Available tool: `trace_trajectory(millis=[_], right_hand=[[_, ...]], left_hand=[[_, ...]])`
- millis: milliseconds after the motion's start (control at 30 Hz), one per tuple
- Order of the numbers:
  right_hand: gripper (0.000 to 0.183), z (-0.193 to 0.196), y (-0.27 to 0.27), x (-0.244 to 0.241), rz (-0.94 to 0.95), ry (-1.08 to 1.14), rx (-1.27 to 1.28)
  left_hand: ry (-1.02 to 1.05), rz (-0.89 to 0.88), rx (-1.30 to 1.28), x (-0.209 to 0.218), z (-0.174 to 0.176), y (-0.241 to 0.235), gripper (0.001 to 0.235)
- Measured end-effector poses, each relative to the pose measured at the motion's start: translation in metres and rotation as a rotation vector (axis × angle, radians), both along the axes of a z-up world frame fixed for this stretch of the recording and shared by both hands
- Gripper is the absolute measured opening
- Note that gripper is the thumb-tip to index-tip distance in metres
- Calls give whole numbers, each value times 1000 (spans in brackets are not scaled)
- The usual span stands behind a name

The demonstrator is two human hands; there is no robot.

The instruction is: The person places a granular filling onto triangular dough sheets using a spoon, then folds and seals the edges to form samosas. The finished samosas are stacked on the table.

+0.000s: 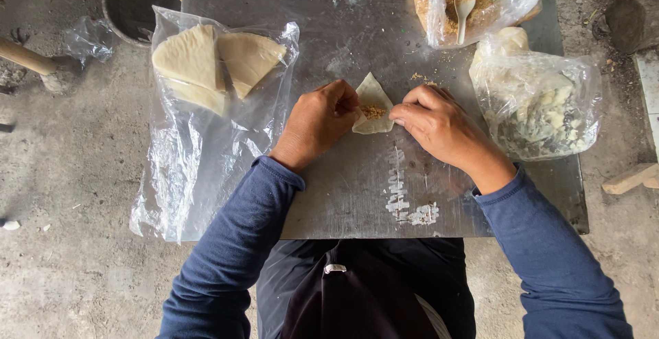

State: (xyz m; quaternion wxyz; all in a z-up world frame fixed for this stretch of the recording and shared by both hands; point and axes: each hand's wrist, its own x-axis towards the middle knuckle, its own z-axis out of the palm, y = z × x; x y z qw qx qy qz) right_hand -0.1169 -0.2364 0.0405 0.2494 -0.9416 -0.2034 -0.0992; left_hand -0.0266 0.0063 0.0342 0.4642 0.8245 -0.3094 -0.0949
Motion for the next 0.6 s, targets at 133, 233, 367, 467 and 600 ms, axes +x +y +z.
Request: trace_trajectory(millis=[133,233,367,467,600], right_hand=[[21,-5,5,1,5,-14,86],[21,-11,10,0,2,-72,108],[26,-20,18,4,4,-104,127],[25,-25,23,6,-16,-127,113],[24,-28,28,8,-34,-158,108]], left_hand=[[-1,-18,-4,1,-2,-1,15],[-17,-16,17,1,-4,-1,16],[-31,-27,2,1,-6,-1,15],[-42,-31,-23,1,-8,-1,15],[-54,-42,-73,1,-9,-1,15]])
